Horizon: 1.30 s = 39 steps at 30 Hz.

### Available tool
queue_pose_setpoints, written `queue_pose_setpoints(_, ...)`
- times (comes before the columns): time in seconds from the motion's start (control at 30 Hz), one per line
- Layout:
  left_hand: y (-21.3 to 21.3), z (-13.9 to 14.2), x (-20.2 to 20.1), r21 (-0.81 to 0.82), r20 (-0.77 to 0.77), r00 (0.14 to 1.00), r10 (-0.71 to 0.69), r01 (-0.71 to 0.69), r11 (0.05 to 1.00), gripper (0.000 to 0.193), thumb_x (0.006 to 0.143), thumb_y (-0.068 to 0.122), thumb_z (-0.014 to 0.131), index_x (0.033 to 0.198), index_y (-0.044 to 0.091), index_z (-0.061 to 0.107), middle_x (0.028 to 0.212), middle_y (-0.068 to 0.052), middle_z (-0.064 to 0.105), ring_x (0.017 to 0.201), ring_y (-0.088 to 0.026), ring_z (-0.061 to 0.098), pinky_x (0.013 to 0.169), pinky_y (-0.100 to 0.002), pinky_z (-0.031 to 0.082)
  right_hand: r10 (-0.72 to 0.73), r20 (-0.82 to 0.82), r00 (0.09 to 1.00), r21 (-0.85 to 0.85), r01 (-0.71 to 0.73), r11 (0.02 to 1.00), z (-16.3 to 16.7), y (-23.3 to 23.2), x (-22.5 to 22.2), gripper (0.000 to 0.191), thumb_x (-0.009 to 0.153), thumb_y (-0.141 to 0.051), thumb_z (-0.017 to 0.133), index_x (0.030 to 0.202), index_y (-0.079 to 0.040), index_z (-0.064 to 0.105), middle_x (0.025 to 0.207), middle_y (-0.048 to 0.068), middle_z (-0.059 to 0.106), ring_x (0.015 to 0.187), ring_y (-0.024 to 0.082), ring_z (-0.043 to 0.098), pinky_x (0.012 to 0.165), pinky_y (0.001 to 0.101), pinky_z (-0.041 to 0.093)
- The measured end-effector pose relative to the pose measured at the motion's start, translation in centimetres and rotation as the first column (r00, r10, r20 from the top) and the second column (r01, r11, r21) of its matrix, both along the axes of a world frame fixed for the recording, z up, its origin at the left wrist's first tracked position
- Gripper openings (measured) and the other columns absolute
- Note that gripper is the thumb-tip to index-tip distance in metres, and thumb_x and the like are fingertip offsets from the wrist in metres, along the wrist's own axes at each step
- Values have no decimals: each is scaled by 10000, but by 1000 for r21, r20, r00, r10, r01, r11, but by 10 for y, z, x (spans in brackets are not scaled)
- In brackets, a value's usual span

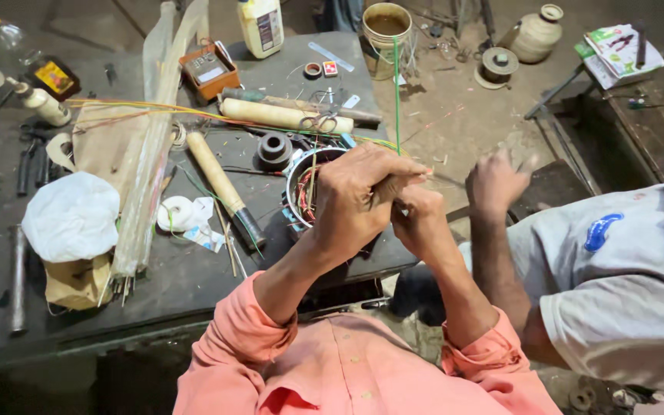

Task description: The person works on a motor stator, stripping and twisting colored wires, inserting wooden sticks into the winding slots, and using shears to trim wire ends. The person repeatedly adjusts the wires and sticks within the stator while another person stands nearby.

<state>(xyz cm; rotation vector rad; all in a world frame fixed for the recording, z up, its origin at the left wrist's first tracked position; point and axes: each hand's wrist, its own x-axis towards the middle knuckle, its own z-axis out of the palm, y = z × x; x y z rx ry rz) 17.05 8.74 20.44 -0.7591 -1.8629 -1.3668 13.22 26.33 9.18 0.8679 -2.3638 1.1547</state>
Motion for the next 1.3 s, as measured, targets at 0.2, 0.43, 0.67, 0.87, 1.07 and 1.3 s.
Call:
queue_pose_setpoints(0.2, 0, 1, -1, -14, -8, 1000, 13, -13, 1000, 134, 940, 0, 751, 1043, 80, 723, 978, -74, 738, 927, -252, 725, 845, -340, 576, 0, 133, 991, -131, 18, 991, 16, 3, 3, 167, 827, 55, 716, 978, -10, 688, 846, 172, 690, 719, 354, 639, 631, 378, 507)
queue_pose_setpoints(0.43, -28, 4, -6, -15, 17, 999, -35, 35, 999, 163, 918, -16, 759, 1049, 70, 713, 957, -71, 728, 901, -251, 718, 811, -340, 566, -46, -37, 998, -2, 46, 999, 36, -20, 6, 144, 843, 36, 760, 917, 4, 641, 820, 188, 646, 728, 335, 632, 650, 383, 487)
queue_pose_setpoints(0.67, -46, -2, -14, 15, 12, 997, -75, 75, 997, 165, 915, -39, 745, 1036, 67, 709, 969, -63, 738, 900, -234, 720, 810, -330, 566, -34, 80, 996, 47, 30, 998, -4, -34, 1, 212, 789, 71, 671, 989, -1, 662, 866, 207, 662, 770, 384, 665, 679, 416, 530)
queue_pose_setpoints(0.87, -57, 0, -21, 14, 19, 994, -106, 106, 994, 161, 918, -24, 757, 1044, 68, 716, 969, -65, 737, 903, -230, 718, 820, -327, 567, -61, 153, 986, 66, 51, 997, -38, -40, -13, 227, 814, 79, 645, 1020, -15, 663, 929, 223, 674, 920, 415, 689, 779, 428, 547)
queue_pose_setpoints(1.07, -64, 4, -22, -1, 4, 990, -140, 140, 990, 166, 937, 10, 775, 1077, 76, 716, 978, -66, 737, 919, -231, 718, 790, -309, 559, -37, -79, 996, 102, 45, 994, -36, -52, -17, 431, 727, 115, 671, 1134, -22, 713, 1092, 216, 725, 1202, 401, 675, 1071, 511, 430)
queue_pose_setpoints(1.3, -94, 6, -9, 57, -24, 996, 87, -86, 995, 262, 968, 9, 758, 1219, 59, 699, 1146, -103, 734, 999, -237, 725, 893, -327, 582, -208, 10, 978, 10, 208, 978, 19, -40, 24, 284, 859, -37, 822, 1125, -46, 725, 1101, 145, 749, 964, 259, 745, 835, 330, 582)
